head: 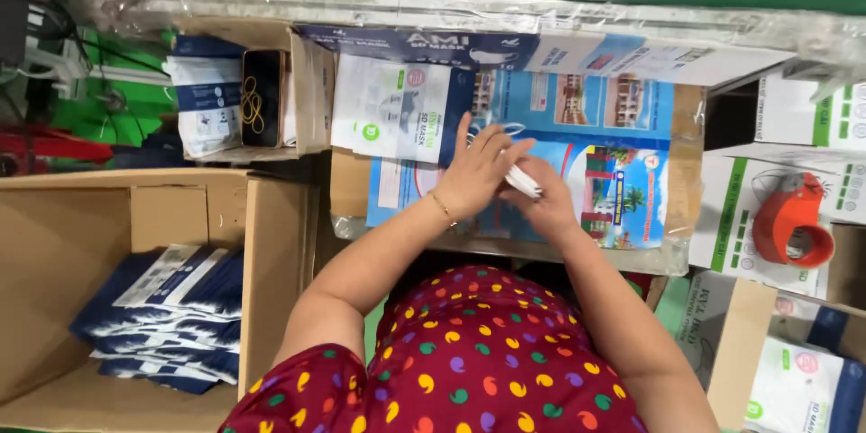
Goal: Packing face masks into plastic bags and then into cardboard boxes on a production line.
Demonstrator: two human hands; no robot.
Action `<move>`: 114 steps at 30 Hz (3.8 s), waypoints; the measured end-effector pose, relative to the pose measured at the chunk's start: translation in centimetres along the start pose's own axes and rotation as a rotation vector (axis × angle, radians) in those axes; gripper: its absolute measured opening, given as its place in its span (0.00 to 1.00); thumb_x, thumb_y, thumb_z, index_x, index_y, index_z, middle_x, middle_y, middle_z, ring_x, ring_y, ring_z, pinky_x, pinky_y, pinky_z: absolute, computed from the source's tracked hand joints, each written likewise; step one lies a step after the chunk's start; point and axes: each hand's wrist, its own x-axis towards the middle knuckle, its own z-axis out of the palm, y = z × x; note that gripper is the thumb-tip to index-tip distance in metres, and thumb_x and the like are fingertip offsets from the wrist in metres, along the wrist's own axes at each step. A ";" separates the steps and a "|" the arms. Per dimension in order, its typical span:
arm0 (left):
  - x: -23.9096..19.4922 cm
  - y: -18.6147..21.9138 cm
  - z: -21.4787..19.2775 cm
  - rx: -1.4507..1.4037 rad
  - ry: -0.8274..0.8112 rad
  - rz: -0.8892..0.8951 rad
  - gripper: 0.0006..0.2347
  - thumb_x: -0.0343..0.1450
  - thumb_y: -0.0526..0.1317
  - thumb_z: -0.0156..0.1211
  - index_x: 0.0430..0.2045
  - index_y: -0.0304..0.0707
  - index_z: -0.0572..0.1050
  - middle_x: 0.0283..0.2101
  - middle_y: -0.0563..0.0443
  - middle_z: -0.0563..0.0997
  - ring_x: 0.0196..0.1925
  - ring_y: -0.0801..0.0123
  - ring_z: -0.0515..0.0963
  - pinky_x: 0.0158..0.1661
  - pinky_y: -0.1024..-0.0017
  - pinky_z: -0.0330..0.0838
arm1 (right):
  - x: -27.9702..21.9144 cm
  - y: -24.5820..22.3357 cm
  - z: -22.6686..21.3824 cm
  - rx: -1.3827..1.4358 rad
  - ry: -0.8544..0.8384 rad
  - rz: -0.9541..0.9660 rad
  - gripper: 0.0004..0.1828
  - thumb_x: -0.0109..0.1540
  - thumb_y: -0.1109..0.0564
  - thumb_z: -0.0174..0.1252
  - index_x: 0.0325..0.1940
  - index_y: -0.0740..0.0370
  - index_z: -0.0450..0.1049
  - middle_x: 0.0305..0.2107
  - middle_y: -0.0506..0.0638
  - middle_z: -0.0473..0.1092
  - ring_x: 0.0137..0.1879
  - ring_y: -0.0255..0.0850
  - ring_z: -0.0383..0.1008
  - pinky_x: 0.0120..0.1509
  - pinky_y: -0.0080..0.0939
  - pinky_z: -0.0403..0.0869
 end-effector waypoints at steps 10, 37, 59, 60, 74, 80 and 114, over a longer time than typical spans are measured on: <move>0.3 -5.4 -2.5 0.071 0.223 -0.369 0.20 0.67 0.35 0.61 0.56 0.35 0.74 0.51 0.40 0.74 0.55 0.46 0.72 0.55 0.52 0.65 | -0.4 -0.8 -9.9 0.131 -0.210 0.315 0.15 0.61 0.63 0.63 0.52 0.58 0.80 0.44 0.51 0.79 0.50 0.39 0.79 0.55 0.40 0.76; -0.5 -2.6 -1.0 -0.321 0.297 -0.371 0.06 0.70 0.40 0.68 0.29 0.39 0.78 0.31 0.47 0.79 0.32 0.58 0.80 0.34 0.65 0.74 | 4.9 -2.1 -1.4 -0.084 0.065 0.443 0.13 0.59 0.55 0.69 0.45 0.64 0.80 0.35 0.48 0.78 0.40 0.37 0.79 0.45 0.40 0.76; 3.6 1.0 -7.0 -0.326 0.263 0.012 0.06 0.67 0.40 0.67 0.29 0.40 0.78 0.37 0.48 0.81 0.51 0.49 0.76 0.56 0.54 0.63 | -0.4 2.1 -1.2 -0.165 -0.538 0.387 0.12 0.60 0.58 0.63 0.47 0.61 0.80 0.37 0.55 0.78 0.45 0.45 0.78 0.51 0.43 0.75; 4.2 1.6 -7.7 -0.224 0.230 0.076 0.08 0.67 0.41 0.67 0.31 0.36 0.77 0.37 0.45 0.79 0.49 0.46 0.75 0.55 0.52 0.62 | -0.4 2.8 -0.9 -0.355 -0.616 0.342 0.09 0.61 0.58 0.63 0.44 0.60 0.82 0.37 0.58 0.78 0.45 0.50 0.79 0.51 0.45 0.76; 3.2 0.4 -7.4 -0.433 -0.024 0.017 0.06 0.69 0.40 0.65 0.31 0.38 0.77 0.35 0.49 0.78 0.40 0.52 0.78 0.40 0.58 0.69 | 1.7 -3.4 -1.9 0.054 -0.103 0.280 0.14 0.60 0.61 0.61 0.50 0.61 0.74 0.37 0.47 0.73 0.39 0.36 0.75 0.44 0.37 0.73; 3.2 -1.5 -6.4 -0.434 0.050 -0.028 0.04 0.71 0.39 0.65 0.36 0.43 0.78 0.41 0.53 0.80 0.46 0.57 0.79 0.49 0.62 0.68 | 0.7 0.8 -5.5 0.021 -0.215 0.312 0.09 0.62 0.62 0.60 0.46 0.64 0.78 0.29 0.48 0.73 0.36 0.34 0.71 0.41 0.37 0.71; -0.8 -3.4 -2.6 -0.746 0.156 -0.296 0.42 0.68 0.39 0.65 0.78 0.38 0.45 0.81 0.41 0.49 0.85 0.49 0.46 0.80 0.53 0.41 | 0.2 -0.9 -3.7 -0.106 0.095 0.291 0.23 0.70 0.61 0.63 0.69 0.54 0.71 0.55 0.52 0.77 0.60 0.43 0.79 0.67 0.40 0.75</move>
